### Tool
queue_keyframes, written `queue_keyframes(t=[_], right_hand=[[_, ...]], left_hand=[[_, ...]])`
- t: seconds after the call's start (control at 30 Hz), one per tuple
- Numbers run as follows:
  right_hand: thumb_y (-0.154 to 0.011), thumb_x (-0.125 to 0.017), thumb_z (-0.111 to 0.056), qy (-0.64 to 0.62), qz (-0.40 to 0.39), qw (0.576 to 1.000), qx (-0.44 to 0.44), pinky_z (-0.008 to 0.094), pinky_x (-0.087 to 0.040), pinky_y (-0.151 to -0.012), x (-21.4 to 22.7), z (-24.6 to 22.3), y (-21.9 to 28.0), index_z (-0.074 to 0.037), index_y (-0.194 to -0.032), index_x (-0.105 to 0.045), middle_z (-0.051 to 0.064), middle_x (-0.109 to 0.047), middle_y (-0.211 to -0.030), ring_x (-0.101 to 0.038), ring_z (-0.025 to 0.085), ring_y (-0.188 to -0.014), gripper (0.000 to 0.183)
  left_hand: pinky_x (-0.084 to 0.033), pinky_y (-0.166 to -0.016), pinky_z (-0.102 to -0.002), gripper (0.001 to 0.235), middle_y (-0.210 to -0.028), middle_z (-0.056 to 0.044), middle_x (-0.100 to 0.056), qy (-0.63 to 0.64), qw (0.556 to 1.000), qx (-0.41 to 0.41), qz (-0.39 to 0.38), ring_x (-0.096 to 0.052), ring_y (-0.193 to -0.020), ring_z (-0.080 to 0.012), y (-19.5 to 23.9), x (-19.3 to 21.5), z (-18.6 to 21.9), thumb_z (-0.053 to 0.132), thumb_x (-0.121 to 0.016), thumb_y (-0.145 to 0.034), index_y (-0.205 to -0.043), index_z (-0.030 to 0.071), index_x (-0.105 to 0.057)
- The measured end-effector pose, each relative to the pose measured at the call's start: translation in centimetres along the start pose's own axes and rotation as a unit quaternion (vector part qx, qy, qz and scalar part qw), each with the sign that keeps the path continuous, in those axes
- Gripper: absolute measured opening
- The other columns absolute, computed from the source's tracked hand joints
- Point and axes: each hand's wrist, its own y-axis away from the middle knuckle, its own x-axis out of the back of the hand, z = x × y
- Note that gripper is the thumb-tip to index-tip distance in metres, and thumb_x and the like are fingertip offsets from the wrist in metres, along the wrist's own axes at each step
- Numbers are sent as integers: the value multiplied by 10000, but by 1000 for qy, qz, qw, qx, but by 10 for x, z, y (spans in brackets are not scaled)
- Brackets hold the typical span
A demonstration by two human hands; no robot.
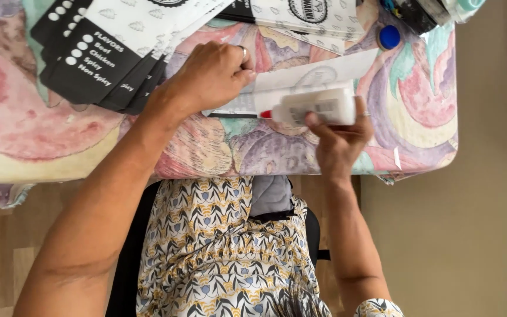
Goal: The person applies glue from a bottle onto paper food packaging wraps and presses them together by hand.
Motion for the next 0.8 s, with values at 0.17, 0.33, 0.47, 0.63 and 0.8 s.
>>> queue_keyframes(t=[0.17,0.33,0.47,0.63,0.8], right_hand=[[-757,-890,-84,44,-45,998,-12,338,-617,-681,-36,-4,3,-54,-986,-634,51,-680,-895,-664,199,-842,345],[-745,-906,-60,66,-23,998,-5,323,-585,-683,-29,-5,2,-49,-952,-629,28,-642,-848,-616,154,-818,346],[-787,-879,-52,-10,-79,997,25,351,-668,-755,-54,12,7,-78,-1043,-677,52,-706,-1005,-696,217,-948,327],[-807,-874,-124,0,-99,995,-4,346,-663,-684,-62,17,5,-29,-1021,-631,71,-676,-926,-696,216,-822,338],[-884,-809,-28,-18,127,990,-65,452,-663,-794,48,-1,-34,11,-1057,-705,155,-733,-1028,-742,302,-971,206]], left_hand=[[-556,-709,-342,132,-873,-57,-765,14,1000,12,-14,-687,-705,-173,-5,4,-2,147,-649,-988,-958,58,-741],[-575,-779,-362,139,-827,-31,-741,44,999,20,-25,-668,-695,-148,-10,4,-7,161,-659,-1006,-944,58,-727],[-583,-787,-347,133,-916,-58,-774,48,999,12,-22,-713,-781,-176,-10,5,-7,172,-672,-980,-965,58,-739],[-560,-709,-313,172,-931,-28,-771,69,994,59,-53,-707,-771,-147,2,15,2,262,-651,-1002,-1025,121,-748],[-308,-328,-186,160,-692,-9,-711,27,995,-86,43,-386,-380,-40,20,-15,-5,137,-702,-996,-1147,109,-747]])
